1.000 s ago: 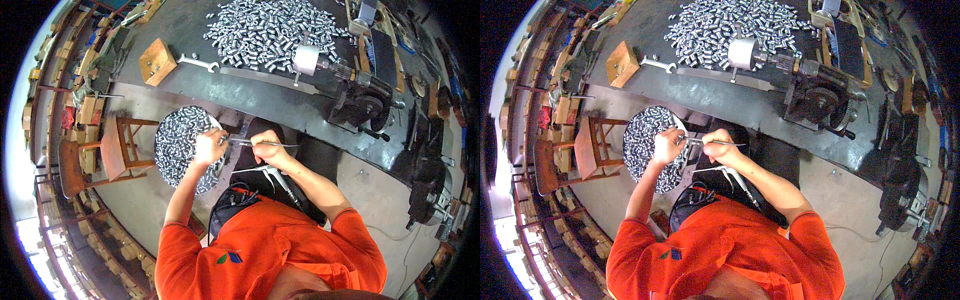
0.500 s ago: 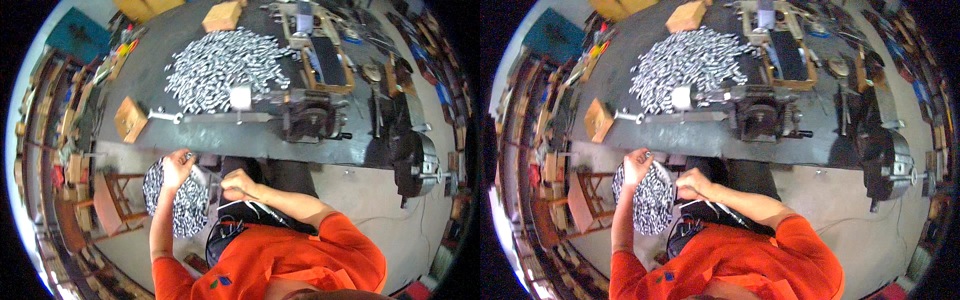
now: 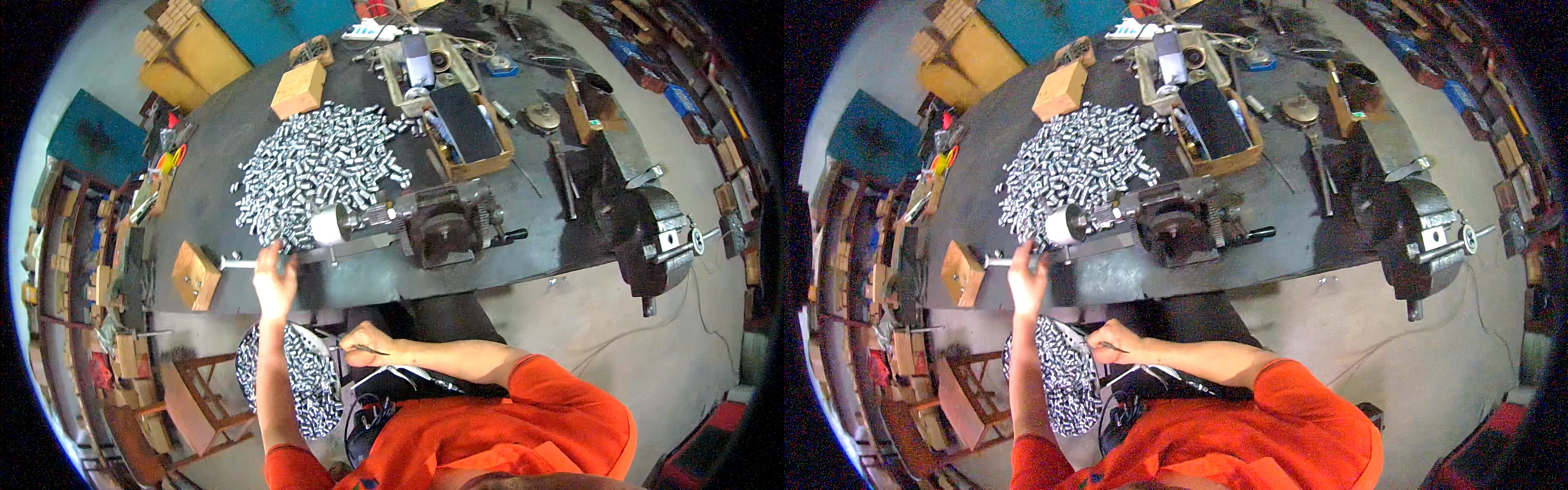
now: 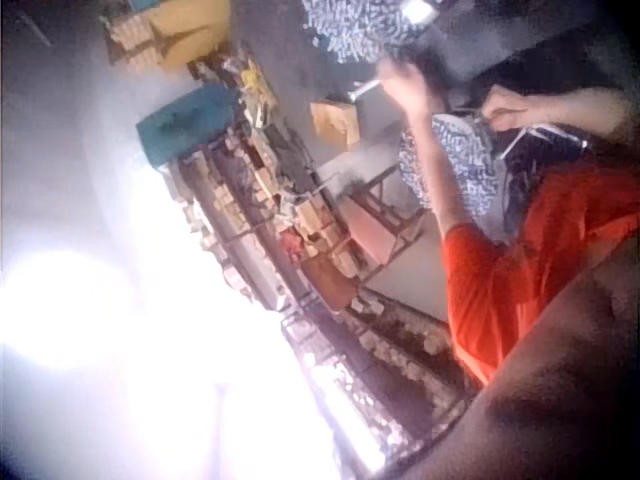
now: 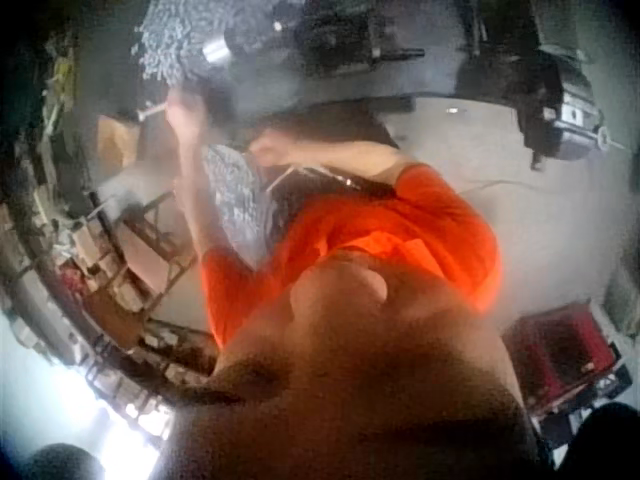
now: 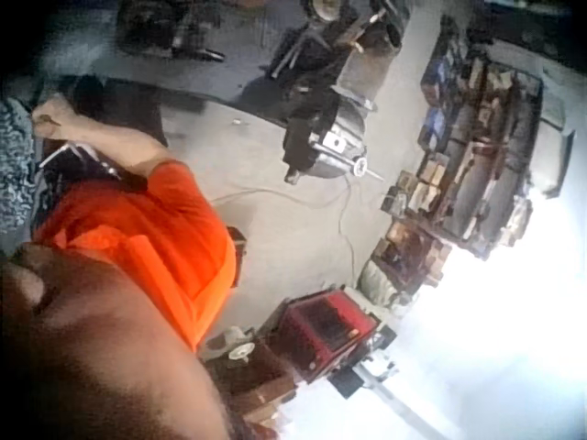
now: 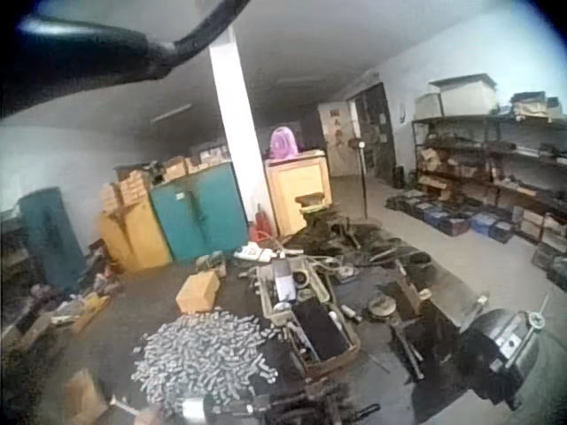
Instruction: The person repeatedly picks up small metal fasteners from a large pile on a workbench and uses a pair of pliers to manipulate them. The person holds the fastener with the pliers and appears to be tightening or adjusting it before placing it into a perforated metal container. The task involves repetitive handling of individual fasteners one at a time.
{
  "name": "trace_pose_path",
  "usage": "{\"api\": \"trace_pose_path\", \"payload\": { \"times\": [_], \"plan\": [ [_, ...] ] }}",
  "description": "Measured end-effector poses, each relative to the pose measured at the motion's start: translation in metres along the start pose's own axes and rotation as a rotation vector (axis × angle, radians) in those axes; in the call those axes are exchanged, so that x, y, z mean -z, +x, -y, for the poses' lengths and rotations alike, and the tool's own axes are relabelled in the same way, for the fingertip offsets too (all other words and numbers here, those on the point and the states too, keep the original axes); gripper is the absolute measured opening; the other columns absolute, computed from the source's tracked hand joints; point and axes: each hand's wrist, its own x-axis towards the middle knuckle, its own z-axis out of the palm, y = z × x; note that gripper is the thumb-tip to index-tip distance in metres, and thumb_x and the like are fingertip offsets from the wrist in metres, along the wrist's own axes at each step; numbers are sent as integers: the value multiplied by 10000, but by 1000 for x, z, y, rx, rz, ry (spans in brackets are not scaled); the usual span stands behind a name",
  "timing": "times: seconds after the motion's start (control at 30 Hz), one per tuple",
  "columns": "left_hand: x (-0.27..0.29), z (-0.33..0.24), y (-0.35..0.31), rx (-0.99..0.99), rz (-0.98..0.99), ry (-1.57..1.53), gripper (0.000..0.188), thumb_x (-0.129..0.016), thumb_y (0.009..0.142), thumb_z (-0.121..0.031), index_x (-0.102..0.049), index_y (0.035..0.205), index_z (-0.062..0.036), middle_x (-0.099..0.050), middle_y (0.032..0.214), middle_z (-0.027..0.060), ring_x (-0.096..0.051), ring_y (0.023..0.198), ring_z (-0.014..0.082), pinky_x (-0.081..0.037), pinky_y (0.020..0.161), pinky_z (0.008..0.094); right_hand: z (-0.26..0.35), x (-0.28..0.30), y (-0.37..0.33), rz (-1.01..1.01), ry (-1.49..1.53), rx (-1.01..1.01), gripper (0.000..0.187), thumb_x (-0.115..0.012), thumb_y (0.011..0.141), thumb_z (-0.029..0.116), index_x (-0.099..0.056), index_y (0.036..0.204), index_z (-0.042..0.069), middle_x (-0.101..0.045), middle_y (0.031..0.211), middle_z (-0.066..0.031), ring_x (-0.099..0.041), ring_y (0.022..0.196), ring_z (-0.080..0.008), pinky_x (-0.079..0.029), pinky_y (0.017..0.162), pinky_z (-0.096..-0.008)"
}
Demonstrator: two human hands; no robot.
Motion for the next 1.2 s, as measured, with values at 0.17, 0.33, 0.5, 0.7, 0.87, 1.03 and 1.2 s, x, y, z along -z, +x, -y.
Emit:
{"api": "trace_pose_path", "payload": {
  "times": [0.17, 0.33, 0.5, 0.7, 0.87, 1.03, 1.2],
  "plan": [
    [-15, 4, -39, -77, -34, 77, 265, -607, 779, -99, -577, 1009, 27, -574, 1056, 189, -545, 962, 385, -415, 892, 435, -2, -1, -2, -18, 16, 15, 282, -583, 607, 86, -310, 547, 49, -286, 498, -87, -334, 417, -210, -267, 417, -342],
    [-22, -1, -52, -5, -114, -8, 213, -534, 808, -50, -583, 1000, 29, -554, 1113, 193, -543, 995, 364, -407, 904, 430, -6, -5, -3, -20, -40, 8, 282, -589, 592, 109, -316, 547, 54, -282, 494, -101, -330, 415, -215, -271, 416, -340],
    [-8, -24, -30, -196, -72, 132, 208, -571, 787, -62, -594, 980, 15, -606, 995, 168, -553, 996, 332, -290, 997, 522, -10, 2, -6, -17, -67, 15, 266, -578, 660, 166, -368, 550, 44, -343, 488, -140, -372, 421, -316, -287, 415, -370],
    [-36, -67, 35, -344, -10, -117, 250, -621, 701, -56, -586, 943, -6, -630, 860, 121, -595, 900, 269, -279, 1019, 514, -9, 1, -8, -9, -15, -6, 238, -585, 634, 144, -385, 555, 42, -361, 476, -136, -408, 408, -291, -294, 411, -364],
    [-86, -115, 96, -487, 119, -405, 335, -629, 755, -130, -575, 1077, -54, -606, 1041, 135, -543, 1045, 303, -329, 1002, 466, -15, -1, -9, -88, -6, 9, 243, -585, 674, 200, -425, 570, 50, -407, 483, -139, -468, 429, -302, -331, 431, -380],
    [-113, -174, 120, -657, 111, -309, 457, -687, 762, -252, -547, 1152, -59, -575, 1168, 90, -468, 1189, 270, -280, 1023, 507, -2, 7, -6, -76, 105, -42, 176, -582, 689, 144, -472, 604, 34, -459, 504, -125, -474, 424, -240, -354, 432, -340],
    [-130, -203, 138, -798, 150, -274, 495, -583, 828, -358, -510, 1197, -35, -535, 1228, 80, -407, 1232, 279, -164, 1044, 570, 6, 13, -4, -96, 176, -55, 210, -564, 721, 121, -425, 598, 24, -397, 482, -113, -428, 410, -251, -328, 427, -350]
  ]
}}
